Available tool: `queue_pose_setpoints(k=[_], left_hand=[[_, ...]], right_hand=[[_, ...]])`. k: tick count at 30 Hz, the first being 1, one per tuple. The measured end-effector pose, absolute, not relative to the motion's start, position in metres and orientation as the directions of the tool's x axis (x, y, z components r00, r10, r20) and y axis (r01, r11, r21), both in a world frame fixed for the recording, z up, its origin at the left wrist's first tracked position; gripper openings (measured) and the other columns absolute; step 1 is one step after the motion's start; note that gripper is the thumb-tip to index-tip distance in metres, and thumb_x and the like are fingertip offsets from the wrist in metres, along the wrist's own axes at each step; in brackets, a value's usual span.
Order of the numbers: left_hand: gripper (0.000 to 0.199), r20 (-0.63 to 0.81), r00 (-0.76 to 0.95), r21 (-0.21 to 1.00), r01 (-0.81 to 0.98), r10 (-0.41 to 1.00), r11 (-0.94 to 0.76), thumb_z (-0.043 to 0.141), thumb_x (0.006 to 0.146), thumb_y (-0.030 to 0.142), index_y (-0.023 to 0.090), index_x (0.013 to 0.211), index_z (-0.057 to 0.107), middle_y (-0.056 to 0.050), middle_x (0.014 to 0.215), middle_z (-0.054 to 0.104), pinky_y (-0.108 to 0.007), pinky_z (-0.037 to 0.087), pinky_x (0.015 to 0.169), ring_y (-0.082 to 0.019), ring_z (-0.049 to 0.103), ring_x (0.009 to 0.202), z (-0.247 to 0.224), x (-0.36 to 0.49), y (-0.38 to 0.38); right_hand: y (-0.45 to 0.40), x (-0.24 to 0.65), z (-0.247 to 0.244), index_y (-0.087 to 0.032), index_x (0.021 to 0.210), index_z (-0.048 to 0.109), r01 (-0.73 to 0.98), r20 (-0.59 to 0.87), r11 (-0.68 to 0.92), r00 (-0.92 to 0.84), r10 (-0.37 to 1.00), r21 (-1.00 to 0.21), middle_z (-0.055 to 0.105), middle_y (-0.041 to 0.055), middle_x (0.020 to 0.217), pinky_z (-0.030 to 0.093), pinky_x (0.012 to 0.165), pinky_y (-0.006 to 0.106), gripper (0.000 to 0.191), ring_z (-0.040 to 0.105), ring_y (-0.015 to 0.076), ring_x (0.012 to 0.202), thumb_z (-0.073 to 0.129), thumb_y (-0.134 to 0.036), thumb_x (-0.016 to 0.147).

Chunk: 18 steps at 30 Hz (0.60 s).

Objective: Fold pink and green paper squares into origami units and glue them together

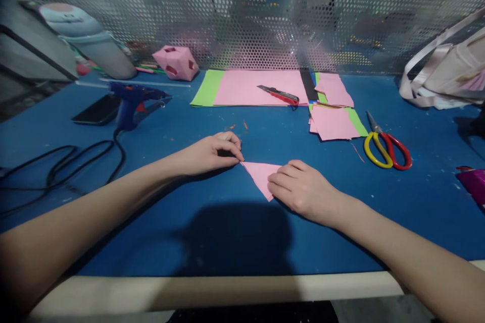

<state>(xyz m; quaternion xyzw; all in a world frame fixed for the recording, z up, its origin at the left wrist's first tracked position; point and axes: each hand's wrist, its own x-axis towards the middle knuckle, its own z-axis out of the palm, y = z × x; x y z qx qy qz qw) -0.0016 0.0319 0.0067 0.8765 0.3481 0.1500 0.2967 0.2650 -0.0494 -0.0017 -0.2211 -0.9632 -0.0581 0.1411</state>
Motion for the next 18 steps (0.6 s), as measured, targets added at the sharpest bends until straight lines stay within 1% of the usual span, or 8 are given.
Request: queue_pose_setpoints(k=[3, 6, 8, 14, 18], left_hand=[[0.013, 0.040, 0.699, 0.641, 0.530, 0.714, -0.555, 0.058, 0.080, 0.022, 0.022, 0.082, 0.070, -0.001, 0.090, 0.056, -0.031, 0.037, 0.094, -0.015, 0.052, 0.093, 0.0081, -0.0007, 0.0307], [0.018, 0.043, 0.674, 0.668, 0.529, 0.737, -0.523, 0.057, 0.082, 0.032, 0.021, 0.080, 0.070, -0.001, 0.088, 0.057, -0.031, 0.039, 0.091, -0.016, 0.053, 0.091, 0.0078, 0.0013, 0.0285], [0.021, 0.061, 0.656, 0.661, 0.538, 0.752, -0.523, 0.058, 0.082, 0.037, 0.021, 0.077, 0.070, -0.001, 0.086, 0.058, -0.032, 0.038, 0.090, -0.016, 0.053, 0.090, 0.0064, 0.0025, 0.0271], [0.016, 0.087, 0.655, 0.590, 0.573, 0.750, -0.569, 0.061, 0.081, 0.035, 0.024, 0.081, 0.072, -0.001, 0.087, 0.056, -0.034, 0.037, 0.091, -0.016, 0.053, 0.091, 0.0027, 0.0028, 0.0258], [0.016, 0.083, 0.663, 0.577, 0.577, 0.744, -0.578, 0.062, 0.080, 0.035, 0.024, 0.081, 0.072, -0.001, 0.088, 0.055, -0.033, 0.037, 0.090, -0.016, 0.052, 0.091, 0.0028, 0.0026, 0.0265]], right_hand=[[-0.0493, 0.2646, -0.0013, -0.012, 0.108, 0.061, 0.440, 0.291, 0.897, -0.865, 0.410, 0.046, 0.067, 0.0098, 0.107, 0.042, 0.082, 0.035, 0.022, 0.058, 0.0185, 0.098, 0.045, -0.014, 0.093], [-0.0493, 0.2643, -0.0008, -0.012, 0.109, 0.061, 0.440, 0.287, 0.897, -0.865, 0.412, 0.039, 0.067, 0.0102, 0.107, 0.042, 0.082, 0.036, 0.023, 0.058, 0.0188, 0.100, 0.045, -0.013, 0.093], [-0.0493, 0.2642, -0.0007, -0.012, 0.109, 0.061, 0.440, 0.288, 0.897, -0.865, 0.411, 0.039, 0.067, 0.0099, 0.107, 0.042, 0.082, 0.036, 0.023, 0.058, 0.0187, 0.100, 0.045, -0.013, 0.093], [-0.0488, 0.2653, -0.0014, -0.014, 0.108, 0.061, 0.442, 0.280, 0.895, -0.868, 0.410, 0.061, 0.067, 0.0080, 0.107, 0.041, 0.085, 0.036, 0.023, 0.057, 0.0180, 0.099, 0.044, -0.012, 0.093], [-0.0488, 0.2668, -0.0001, -0.014, 0.105, 0.062, 0.432, 0.288, 0.899, -0.872, 0.395, 0.073, 0.067, 0.0077, 0.107, 0.041, 0.085, 0.036, 0.022, 0.058, 0.0176, 0.098, 0.043, -0.012, 0.093]])
